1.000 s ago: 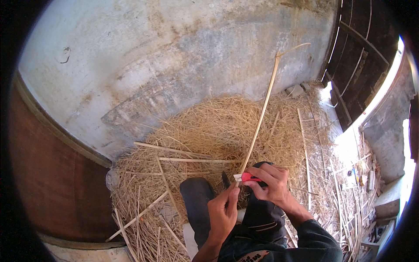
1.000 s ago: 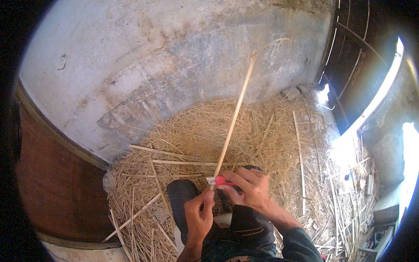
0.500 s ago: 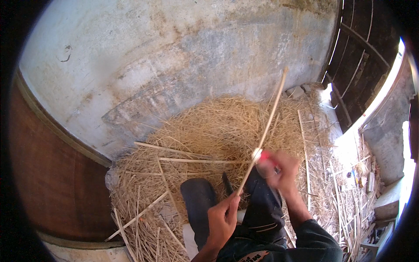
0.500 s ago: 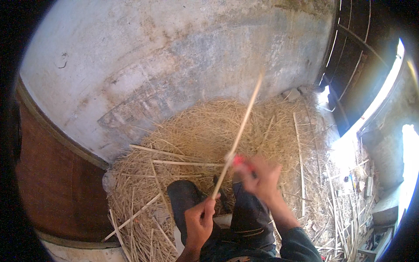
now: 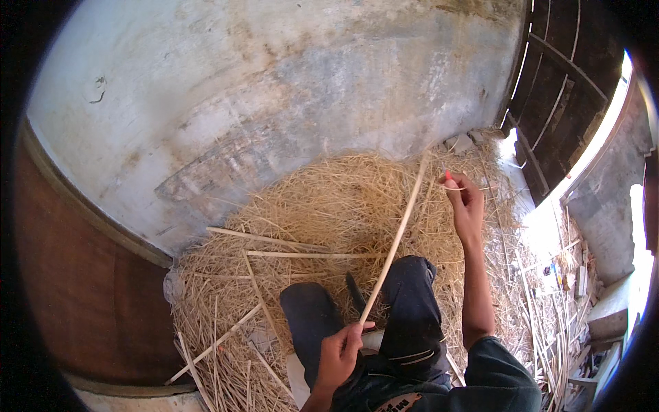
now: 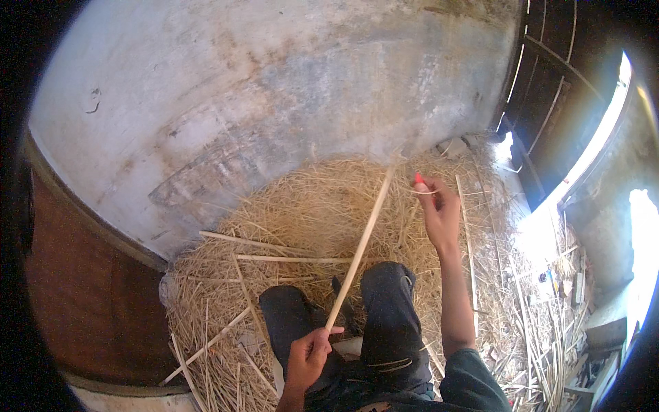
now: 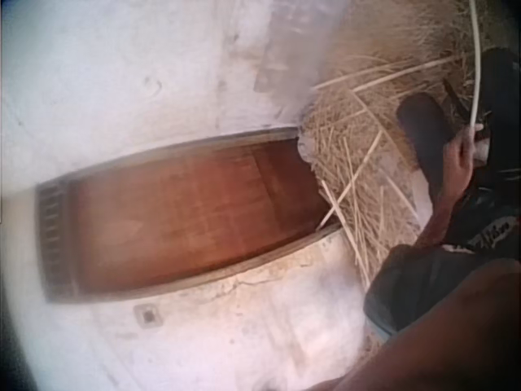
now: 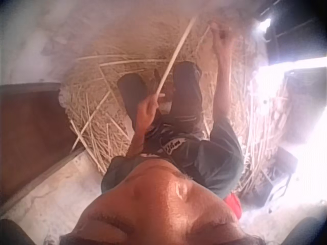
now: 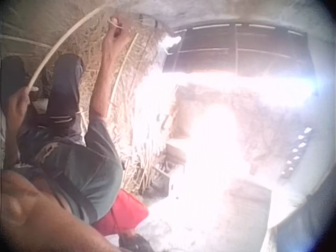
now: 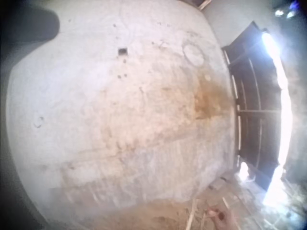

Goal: The person sits on a bed of straw and uses a red utility knife to shave the surface of a long, thin bamboo stick. They hold the stick with their left hand and repeatedly scrape the blade along its length to remove the outer layer, rotating the stick to work on different sides.

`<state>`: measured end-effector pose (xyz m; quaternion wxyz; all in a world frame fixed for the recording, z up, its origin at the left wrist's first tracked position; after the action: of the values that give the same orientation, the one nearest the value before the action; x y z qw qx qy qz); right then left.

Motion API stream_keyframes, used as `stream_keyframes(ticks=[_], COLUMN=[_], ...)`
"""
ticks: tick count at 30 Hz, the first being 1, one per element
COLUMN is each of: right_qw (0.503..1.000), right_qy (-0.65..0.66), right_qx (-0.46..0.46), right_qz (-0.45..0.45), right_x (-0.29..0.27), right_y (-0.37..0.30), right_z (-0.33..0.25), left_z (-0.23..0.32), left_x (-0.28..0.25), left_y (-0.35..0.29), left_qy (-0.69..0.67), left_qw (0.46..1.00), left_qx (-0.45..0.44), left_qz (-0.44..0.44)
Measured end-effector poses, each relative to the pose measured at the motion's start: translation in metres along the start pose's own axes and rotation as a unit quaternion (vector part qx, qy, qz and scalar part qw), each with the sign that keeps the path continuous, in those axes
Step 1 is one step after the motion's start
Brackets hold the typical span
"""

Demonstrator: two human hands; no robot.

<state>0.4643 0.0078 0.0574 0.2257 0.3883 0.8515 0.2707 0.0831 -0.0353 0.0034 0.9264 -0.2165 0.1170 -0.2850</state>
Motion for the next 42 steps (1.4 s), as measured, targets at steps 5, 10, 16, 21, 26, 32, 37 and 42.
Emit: stream_keyframes(ticks=[5,10,16,21,26,32,37,42], right_qw=[0.985,0.969,0.95,0.939,0.935,0.935,0.932,0.931], right_qy=[0.079,0.032,0.012,-0.015,-0.045,-0.064,-0.079,-0.086], right_qx=[0.126,0.015,-0.196,-0.255,-0.278,-0.287,-0.297,-0.294], right_qz=[-0.087,-0.243,-0.242,-0.229,-0.214,-0.196,-0.192,-0.2], right_x=[0.017,0.038,0.055,0.061,0.061,0.059,0.059,0.057], right_y=[-0.038,-0.082,-0.11,-0.114,-0.116,-0.113,-0.112,-0.11], right_z=[-0.008,-0.046,-0.101,-0.11,-0.111,-0.118,-0.118,-0.119], left_z=[0.012,0.04,0.064,0.076,0.077,0.08,0.079,0.077], left_x=[-0.003,-0.001,0.006,0.015,0.019,0.018,0.018,0.018], left_y=[0.014,0.022,0.021,0.019,0.019,0.015,0.015,0.015], left_qy=[-0.082,-0.036,0.003,0.066,0.107,0.136,0.138,0.133], left_qw=[0.995,0.999,0.994,0.983,0.964,0.956,0.95,0.951], left_qx=[-0.029,0.004,0.074,0.129,0.183,0.185,0.198,0.193], left_qz=[-0.044,-0.01,0.083,0.11,0.161,0.186,0.2,0.202])
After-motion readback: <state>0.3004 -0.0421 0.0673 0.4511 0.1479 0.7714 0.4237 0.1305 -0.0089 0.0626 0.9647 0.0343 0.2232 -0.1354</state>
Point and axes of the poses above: each hand's wrist, its own y-axis towards the middle knuckle, its own x-axis out of the palm, z = x × y, the point moved 4 cm from there along y, towards the middle knuckle, and after that the axes turned 15 degrees about -x, right-handed, at the moved point
